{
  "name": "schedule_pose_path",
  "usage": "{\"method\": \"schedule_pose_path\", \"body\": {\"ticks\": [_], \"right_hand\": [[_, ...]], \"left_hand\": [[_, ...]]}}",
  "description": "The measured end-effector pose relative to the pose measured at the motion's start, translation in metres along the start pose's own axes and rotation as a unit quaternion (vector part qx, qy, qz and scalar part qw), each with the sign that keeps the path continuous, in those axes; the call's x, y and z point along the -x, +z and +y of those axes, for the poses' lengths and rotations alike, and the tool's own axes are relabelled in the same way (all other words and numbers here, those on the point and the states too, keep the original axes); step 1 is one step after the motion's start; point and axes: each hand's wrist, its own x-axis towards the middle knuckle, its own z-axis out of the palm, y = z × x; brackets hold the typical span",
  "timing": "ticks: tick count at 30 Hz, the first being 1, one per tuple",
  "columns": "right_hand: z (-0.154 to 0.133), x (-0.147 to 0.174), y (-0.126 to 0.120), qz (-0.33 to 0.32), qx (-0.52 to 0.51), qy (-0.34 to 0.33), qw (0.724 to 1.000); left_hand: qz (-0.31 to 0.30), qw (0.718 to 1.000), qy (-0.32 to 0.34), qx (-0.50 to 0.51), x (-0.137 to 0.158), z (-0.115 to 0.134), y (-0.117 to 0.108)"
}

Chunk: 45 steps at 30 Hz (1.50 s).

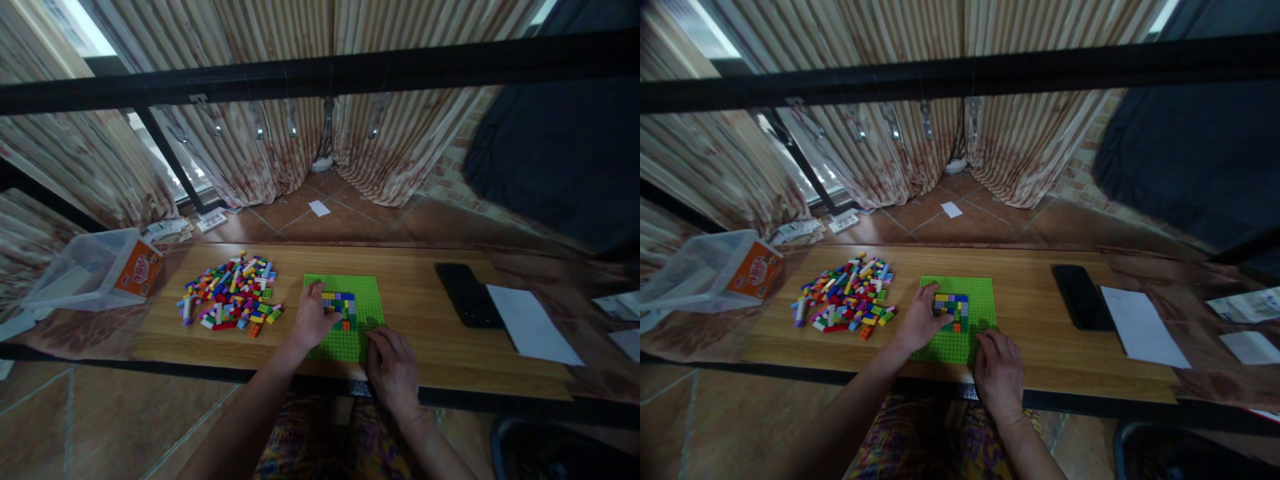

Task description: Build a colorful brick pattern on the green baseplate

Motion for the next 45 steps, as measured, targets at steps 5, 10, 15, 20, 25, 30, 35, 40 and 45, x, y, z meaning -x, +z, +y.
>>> {"method": "schedule_pose_path", "body": {"ticks": [5, 10, 15, 20, 25, 30, 35, 40, 45], "right_hand": [[0.002, 0.001, 0.001, -0.001, -0.003, -0.004, 1.000], [0.004, 0.002, 0.002, 0.001, 0.001, -0.008, 1.000], [0.007, 0.003, 0.004, -0.003, 0.002, -0.013, 1.000], [0.007, 0.004, 0.003, -0.010, -0.001, -0.032, 0.999], [0.004, 0.007, -0.002, -0.024, 0.008, -0.073, 0.997], [0.007, 0.003, 0.002, -0.002, 0.018, -0.075, 0.997], [0.009, -0.002, 0.009, 0.014, 0.041, -0.066, 0.997], [0.005, -0.003, 0.007, 0.000, 0.036, -0.058, 0.998], [0.001, -0.005, 0.005, 0.003, 0.025, -0.043, 0.999]], "left_hand": [[0.003, 1.000, -0.011, -0.001, 0.000, 0.001, 0.000], [0.004, 1.000, -0.001, 0.008, 0.000, -0.005, 0.003], [0.001, 1.000, -0.008, 0.006, 0.000, -0.006, 0.004], [0.021, 1.000, 0.009, -0.011, 0.013, -0.003, 0.007], [0.082, 0.992, 0.085, -0.035, 0.052, -0.009, 0.002], [0.177, 0.977, 0.052, -0.108, 0.078, -0.042, -0.028], [0.226, 0.958, 0.010, -0.176, 0.080, -0.068, -0.056], [0.219, 0.948, 0.015, -0.232, 0.070, -0.069, -0.059], [0.206, 0.944, 0.020, -0.258, 0.060, -0.070, -0.061]]}}
